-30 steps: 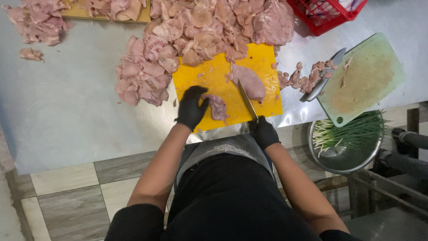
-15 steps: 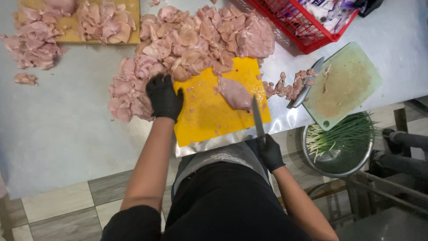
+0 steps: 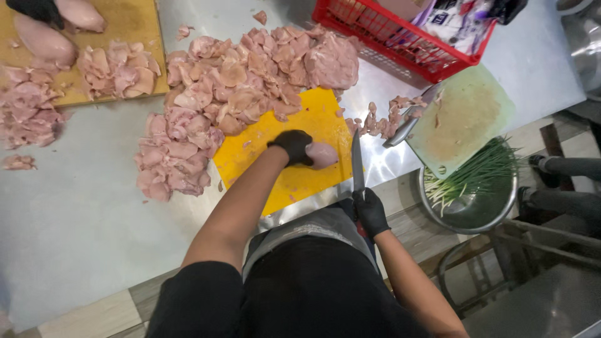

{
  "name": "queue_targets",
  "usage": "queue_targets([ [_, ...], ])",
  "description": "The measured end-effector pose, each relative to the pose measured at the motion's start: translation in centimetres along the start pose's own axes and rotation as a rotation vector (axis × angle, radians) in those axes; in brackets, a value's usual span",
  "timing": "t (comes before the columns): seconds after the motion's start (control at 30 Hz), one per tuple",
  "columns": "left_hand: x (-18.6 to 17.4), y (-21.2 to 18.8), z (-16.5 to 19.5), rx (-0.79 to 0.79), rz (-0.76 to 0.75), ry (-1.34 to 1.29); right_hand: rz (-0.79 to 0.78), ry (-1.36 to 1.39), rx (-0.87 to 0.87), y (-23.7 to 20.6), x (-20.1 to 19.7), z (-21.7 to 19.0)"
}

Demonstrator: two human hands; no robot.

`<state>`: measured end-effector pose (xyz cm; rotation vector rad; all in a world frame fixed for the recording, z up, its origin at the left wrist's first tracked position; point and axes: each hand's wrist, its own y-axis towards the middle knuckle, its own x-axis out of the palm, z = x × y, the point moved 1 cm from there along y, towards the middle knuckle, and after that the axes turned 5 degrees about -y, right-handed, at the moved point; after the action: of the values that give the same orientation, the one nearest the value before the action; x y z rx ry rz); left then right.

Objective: The person slices raw chicken breast fillets into thin pieces on a yellow cutting board with a knife, moving finished slices aside and taking new fillets one at a time from the pile on the stainless steel table.

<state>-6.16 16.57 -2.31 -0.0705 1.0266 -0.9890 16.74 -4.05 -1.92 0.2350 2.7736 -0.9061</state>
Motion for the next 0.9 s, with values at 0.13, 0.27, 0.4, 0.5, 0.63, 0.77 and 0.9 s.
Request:
queue_targets([
  [0.13, 4.8, -2.2, -0.3, 0.131, 0.305, -0.386, 0.005, -0.002, -0.037, 0.6, 0.3, 0.2],
  [0.27, 6.3, -2.5, 2.0, 0.172, 0.527, -0.86, 0.009, -0.06, -0.127, 1.6, -0.5, -0.5],
  [0.4, 5.8, -2.6, 2.2, 0.12, 0.6, -0.846, 0.015, 0.033, -0.108, 2.5, -0.9, -1.8],
  [0.5, 7.2, -4.3, -0.9, -0.235, 0.413, -0.642, -0.025, 0.028, -0.094, 2.7, -0.3, -2.4],
  [0.63, 10.7, -8.2, -4.6, -0.278, 0.514, -0.875, -0.097, -0.053, -0.102, 2.3, 0.9, -1.8],
  [0.77, 11.6, -10.3, -5.5, -0.258, 0.668, -0.513, -0.104, -0.094, -0.11, 1.6, 1.6, -0.7],
  [0.9, 10.9, -9.2, -1.4, -0.434, 0.713, -0.278, -0.115, 0.079, -0.046, 1.5, 2.2, -0.6],
])
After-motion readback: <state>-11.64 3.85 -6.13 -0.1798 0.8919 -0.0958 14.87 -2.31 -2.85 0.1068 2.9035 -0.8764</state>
